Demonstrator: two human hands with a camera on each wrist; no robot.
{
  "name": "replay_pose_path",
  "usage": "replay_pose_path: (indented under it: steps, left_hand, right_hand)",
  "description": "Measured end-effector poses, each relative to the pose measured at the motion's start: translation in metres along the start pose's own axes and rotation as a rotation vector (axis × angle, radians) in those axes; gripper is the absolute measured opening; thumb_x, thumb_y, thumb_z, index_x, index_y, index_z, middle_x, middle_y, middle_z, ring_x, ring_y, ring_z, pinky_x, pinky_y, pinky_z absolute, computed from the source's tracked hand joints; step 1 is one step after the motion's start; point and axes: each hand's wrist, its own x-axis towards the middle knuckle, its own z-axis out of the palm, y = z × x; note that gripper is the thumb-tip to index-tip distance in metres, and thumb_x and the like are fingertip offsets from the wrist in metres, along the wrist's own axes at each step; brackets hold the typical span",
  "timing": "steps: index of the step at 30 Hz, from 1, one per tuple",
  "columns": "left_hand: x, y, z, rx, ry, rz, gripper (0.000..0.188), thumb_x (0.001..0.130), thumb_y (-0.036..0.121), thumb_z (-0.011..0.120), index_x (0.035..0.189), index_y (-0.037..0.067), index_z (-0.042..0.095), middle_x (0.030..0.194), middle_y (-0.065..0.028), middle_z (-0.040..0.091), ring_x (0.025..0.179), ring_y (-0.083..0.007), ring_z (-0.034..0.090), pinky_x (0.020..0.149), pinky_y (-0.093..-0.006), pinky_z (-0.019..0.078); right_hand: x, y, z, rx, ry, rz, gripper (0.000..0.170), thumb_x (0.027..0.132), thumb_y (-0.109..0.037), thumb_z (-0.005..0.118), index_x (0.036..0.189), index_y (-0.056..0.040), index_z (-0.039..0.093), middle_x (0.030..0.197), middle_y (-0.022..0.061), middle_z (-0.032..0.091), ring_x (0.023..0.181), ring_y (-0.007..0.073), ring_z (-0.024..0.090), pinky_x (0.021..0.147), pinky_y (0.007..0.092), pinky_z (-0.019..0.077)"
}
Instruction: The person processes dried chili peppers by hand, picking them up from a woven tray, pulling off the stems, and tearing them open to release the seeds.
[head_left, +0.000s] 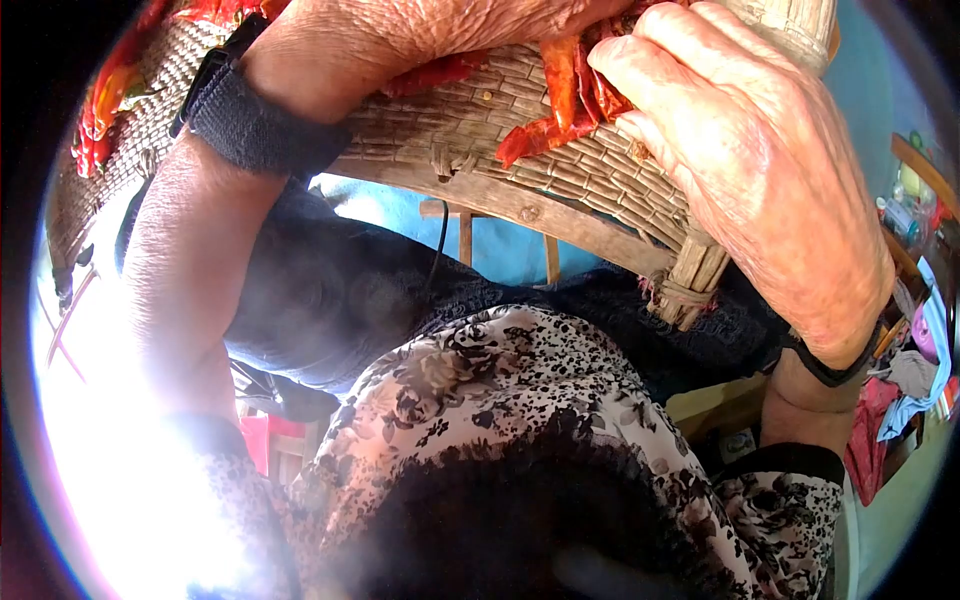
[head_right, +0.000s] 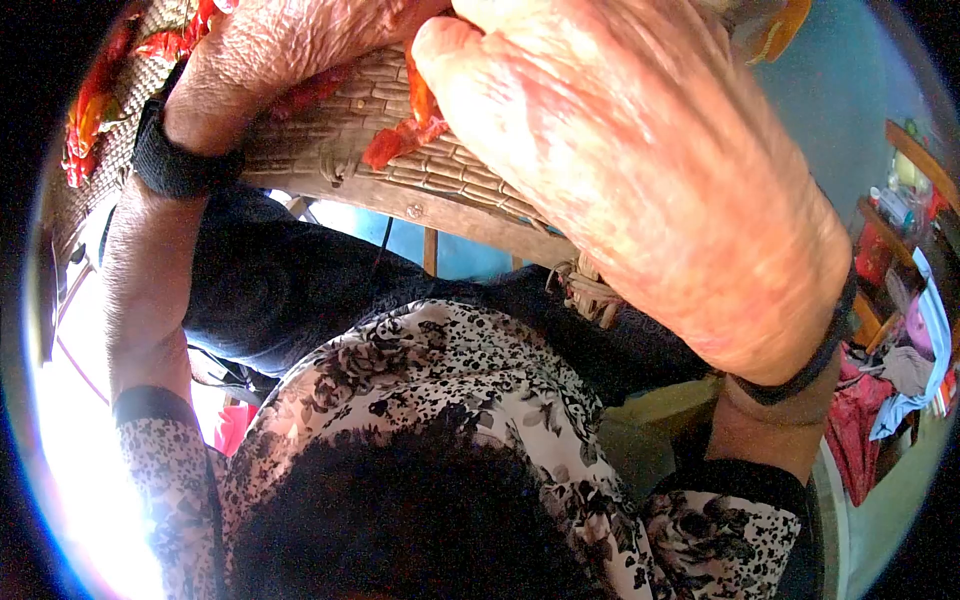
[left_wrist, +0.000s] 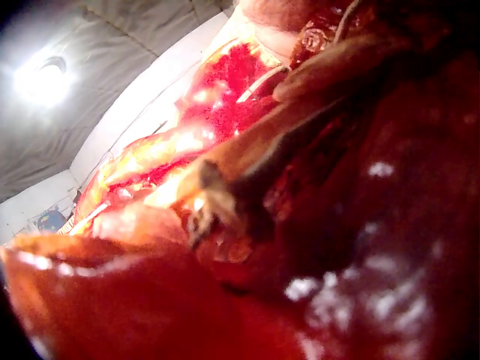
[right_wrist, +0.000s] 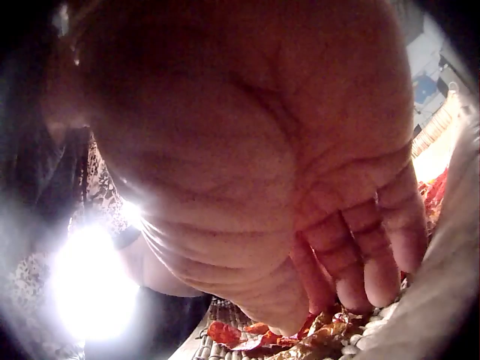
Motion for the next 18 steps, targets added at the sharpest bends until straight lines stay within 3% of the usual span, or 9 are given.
replay_pose_path:
  steps: [6,18]
  left_hand:
    - [0.0024,-0.0004,-0.0022,-0.136,0.032,-0.032,0.015,0.08,0.015,0.07,0.077,0.006,0.058,0.066,-0.0057,0.058,0.058,-0.0236,0.063,0.05,-0.0334,0.0512]
    - [-0.0013,-0.0017,0.0047,-0.096,0.007,-0.055,0.018,0.08,0.016,0.069,0.074,0.007,0.055,0.064,-0.0052,0.057,0.054,-0.0229,0.062,0.047,-0.0338,0.0505]
  right_hand:
    - [-0.001,0.0008,0.0006,-0.007,0.008,0.002,0.028,0.083,-0.009,0.063,0.108,0.0056,0.061,0.094,0.0127,0.054,0.092,0.0261,0.058,0.083,0.0362,0.0503]
    - [-0.0004,-0.0005,0.0011,-0.009,0.019,0.004,0.028,0.083,-0.008,0.063,0.108,0.0049,0.061,0.095,0.0126,0.055,0.092,0.0264,0.058,0.083,0.0364,0.0505]
